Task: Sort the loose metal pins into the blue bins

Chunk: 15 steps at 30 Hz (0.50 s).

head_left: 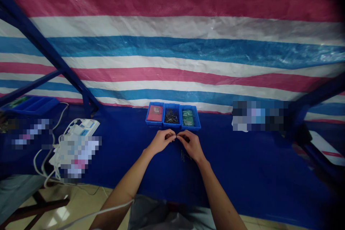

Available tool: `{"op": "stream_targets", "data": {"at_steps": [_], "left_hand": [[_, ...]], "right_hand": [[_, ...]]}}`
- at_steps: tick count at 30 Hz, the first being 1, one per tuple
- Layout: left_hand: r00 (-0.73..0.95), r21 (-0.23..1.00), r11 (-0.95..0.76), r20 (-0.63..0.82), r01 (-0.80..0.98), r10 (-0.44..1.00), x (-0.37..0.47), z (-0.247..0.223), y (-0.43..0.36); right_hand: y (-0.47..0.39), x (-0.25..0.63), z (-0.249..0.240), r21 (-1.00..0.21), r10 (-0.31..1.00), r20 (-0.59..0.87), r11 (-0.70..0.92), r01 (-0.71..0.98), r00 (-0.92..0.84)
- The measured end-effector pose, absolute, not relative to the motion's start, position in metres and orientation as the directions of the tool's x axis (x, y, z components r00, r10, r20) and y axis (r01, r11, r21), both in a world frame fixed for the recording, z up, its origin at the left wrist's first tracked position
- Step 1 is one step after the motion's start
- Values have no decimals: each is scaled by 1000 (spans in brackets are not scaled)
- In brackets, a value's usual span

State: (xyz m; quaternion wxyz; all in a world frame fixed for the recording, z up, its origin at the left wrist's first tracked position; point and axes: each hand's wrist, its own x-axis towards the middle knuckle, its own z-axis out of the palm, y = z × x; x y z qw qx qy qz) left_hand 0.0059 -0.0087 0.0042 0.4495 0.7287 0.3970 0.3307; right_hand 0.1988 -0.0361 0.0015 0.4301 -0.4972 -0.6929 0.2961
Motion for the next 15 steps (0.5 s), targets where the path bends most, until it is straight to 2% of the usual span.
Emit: {"op": "stream_targets", "data": {"at_steps": [15], "left_hand": [[482, 920, -287, 131, 266, 866, 5, 4, -9]], "right_hand": [[-35, 199, -2, -840, 942, 297, 336, 427, -156]]}}
